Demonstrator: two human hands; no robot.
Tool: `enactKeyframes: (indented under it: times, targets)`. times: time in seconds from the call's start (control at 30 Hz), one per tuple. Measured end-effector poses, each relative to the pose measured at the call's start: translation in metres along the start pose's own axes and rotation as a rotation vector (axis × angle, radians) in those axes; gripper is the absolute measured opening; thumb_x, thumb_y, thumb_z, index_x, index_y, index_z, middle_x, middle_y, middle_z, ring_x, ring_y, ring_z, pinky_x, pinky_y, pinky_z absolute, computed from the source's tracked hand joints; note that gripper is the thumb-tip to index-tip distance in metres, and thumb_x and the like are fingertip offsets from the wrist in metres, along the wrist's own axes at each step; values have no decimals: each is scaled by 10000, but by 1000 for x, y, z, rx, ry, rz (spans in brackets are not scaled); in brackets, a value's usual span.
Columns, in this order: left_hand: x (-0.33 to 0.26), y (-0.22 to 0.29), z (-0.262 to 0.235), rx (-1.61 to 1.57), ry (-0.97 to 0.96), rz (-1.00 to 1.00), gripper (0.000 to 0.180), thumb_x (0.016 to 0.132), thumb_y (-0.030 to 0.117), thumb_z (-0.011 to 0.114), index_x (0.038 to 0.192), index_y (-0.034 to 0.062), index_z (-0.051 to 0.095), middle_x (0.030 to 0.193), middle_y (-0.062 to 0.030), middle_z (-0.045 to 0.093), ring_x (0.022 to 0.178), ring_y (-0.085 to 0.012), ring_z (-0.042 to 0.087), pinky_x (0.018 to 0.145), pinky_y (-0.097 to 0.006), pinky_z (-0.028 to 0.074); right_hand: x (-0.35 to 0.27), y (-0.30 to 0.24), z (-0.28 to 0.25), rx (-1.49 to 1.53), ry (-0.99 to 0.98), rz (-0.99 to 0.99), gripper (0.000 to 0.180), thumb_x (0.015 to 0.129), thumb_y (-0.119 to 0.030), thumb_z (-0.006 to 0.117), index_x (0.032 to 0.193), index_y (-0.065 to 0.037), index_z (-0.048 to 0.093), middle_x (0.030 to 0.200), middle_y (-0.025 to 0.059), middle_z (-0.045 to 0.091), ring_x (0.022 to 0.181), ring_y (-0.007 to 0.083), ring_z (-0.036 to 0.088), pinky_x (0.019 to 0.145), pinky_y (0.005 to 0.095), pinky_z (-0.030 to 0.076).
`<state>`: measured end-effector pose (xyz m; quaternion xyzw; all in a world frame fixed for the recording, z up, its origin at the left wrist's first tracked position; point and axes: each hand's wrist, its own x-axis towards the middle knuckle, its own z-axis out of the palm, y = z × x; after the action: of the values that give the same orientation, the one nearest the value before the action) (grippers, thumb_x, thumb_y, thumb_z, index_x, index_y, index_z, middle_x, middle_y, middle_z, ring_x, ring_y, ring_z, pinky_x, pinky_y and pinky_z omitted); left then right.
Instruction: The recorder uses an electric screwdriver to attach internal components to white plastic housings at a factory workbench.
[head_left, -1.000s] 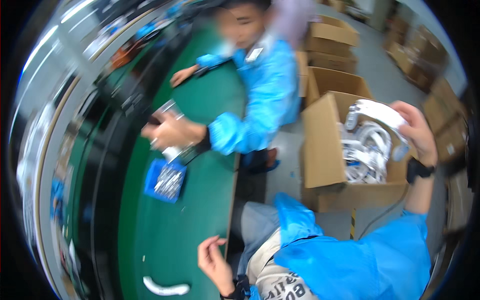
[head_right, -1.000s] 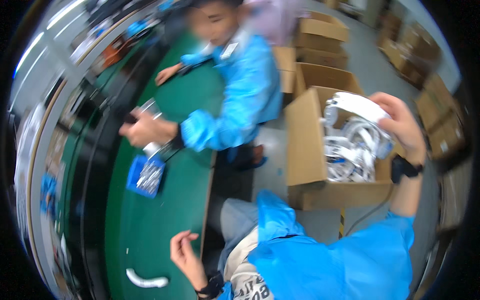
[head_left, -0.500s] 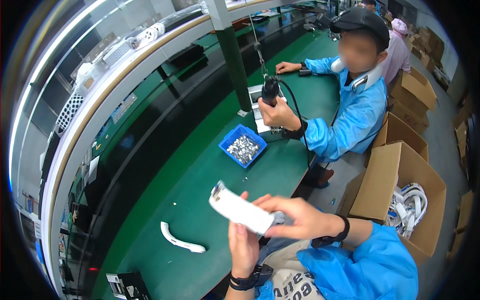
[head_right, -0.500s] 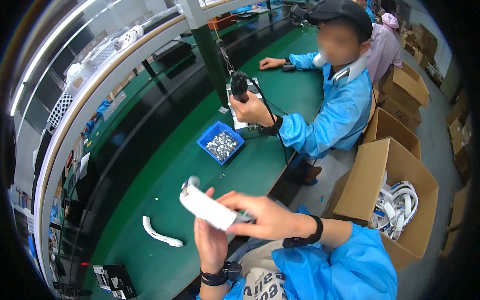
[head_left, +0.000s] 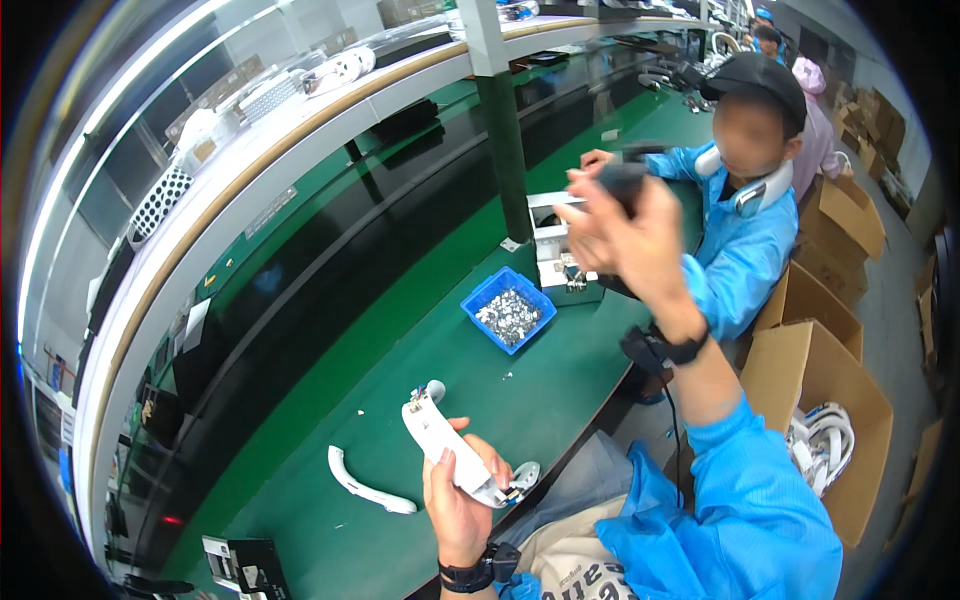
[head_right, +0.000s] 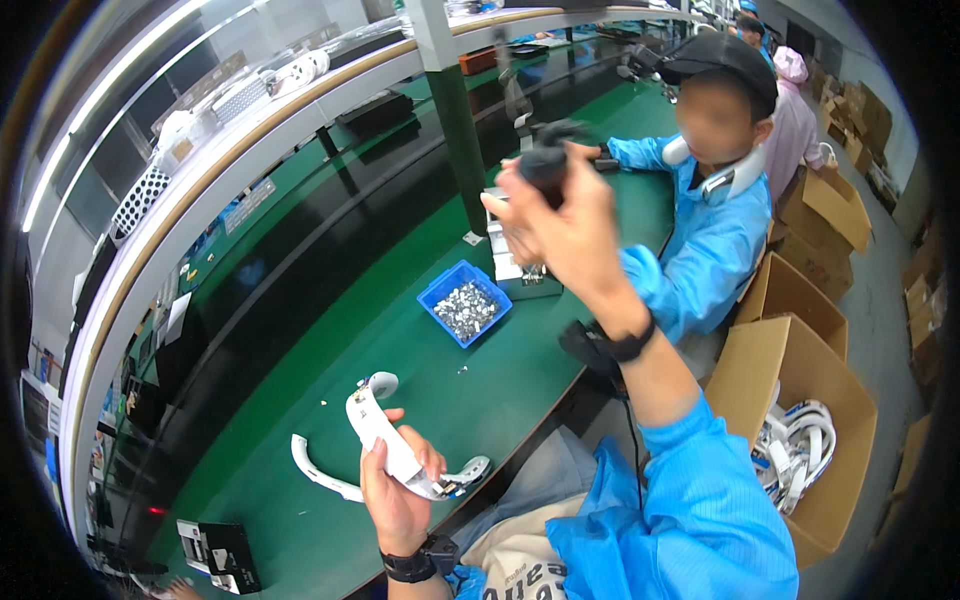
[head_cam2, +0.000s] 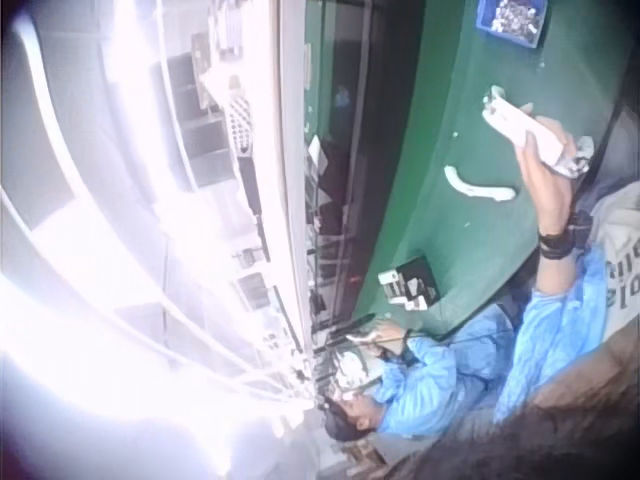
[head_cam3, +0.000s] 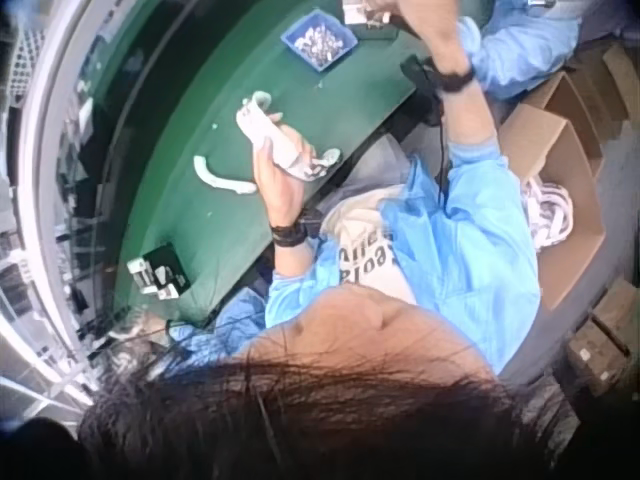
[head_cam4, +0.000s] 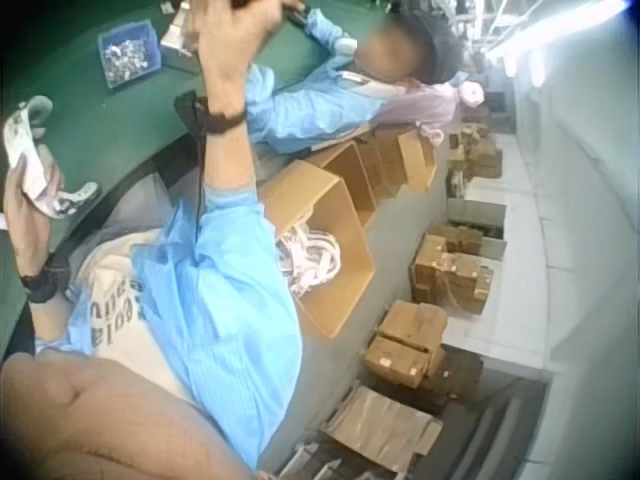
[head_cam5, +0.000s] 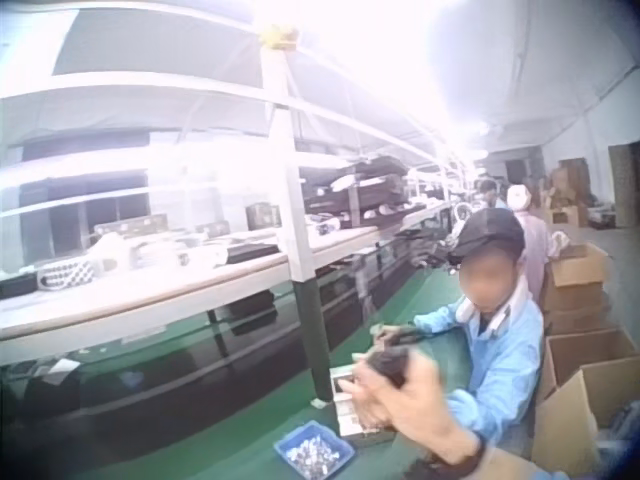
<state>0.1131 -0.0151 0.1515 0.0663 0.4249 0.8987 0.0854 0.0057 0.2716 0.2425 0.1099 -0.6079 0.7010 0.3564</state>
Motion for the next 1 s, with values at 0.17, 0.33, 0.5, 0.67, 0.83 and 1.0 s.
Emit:
enactKeyframes:
  times: [0.17, 0.33, 0.5, 0.67, 0.83, 1.0]
  targets:
    - [7, 10, 0, -19, -31, -40, 418, 1104, 273, 377, 1360, -45, 467, 722, -104, 525, 550, -195, 511, 567, -354, 447, -15, -123, -9, -137, -12, -283, 358, 1039, -317, 718, 1185, -5, 620, 1069, 124, 676, 1156, 347, 698, 967, 482, 573]
    - [10, 12, -8, 70, -25, 41, 410, 1097, 263, 396, 1360, -43, 466, 723, -124, 546, 566, -202, 531, 561, -359, 463, -32, -107, 5, 30, -117, -140, 412, 1004, -341, 749, 1187, -23, 561, 1005, 130, 633, 866, 237, 665, 825, 417, 594]
    - [12, 18, -19, 31, -13, 36, 393, 1108, 256, 393, 1358, -37, 475, 742, -125, 548, 576, -206, 535, 580, -354, 468, -36, -60, 27, 293, -147, -23, 305, 1021, -177, 705, 1210, -10, 533, 893, 96, 629, 755, 203, 658, 704, 363, 570]
    - [13, 20, -15, 29, 54, 44, 409, 1126, 280, 366, 1356, -29, 505, 733, -77, 513, 561, -177, 517, 576, -336, 439, -29, -8, 13, 253, -130, 20, 406, 1090, -351, 627, 1267, 4, 538, 928, 84, 638, 789, 180, 630, 716, 341, 547]
    - [16, 23, -26, -9, 50, 22, 414, 1130, 294, 370, 1365, -17, 509, 739, -65, 500, 566, -166, 505, 574, -329, 421, -22, 14, 14, 296, -169, 60, 816, 1113, -676, 220, 1429, 37, 462, 1035, 99, 600, 910, 207, 596, 800, 363, 513]
    - [18, 23, -29, -50, 55, 19, 406, 1127, 287, 393, 1362, -24, 505, 742, -85, 513, 568, -185, 519, 582, -339, 435, -12, 35, -7, 199, -118, -9, 760, 1106, -688, 252, 1392, -17, 464, 1047, 85, 555, 933, 197, 568, 794, 358, 507]
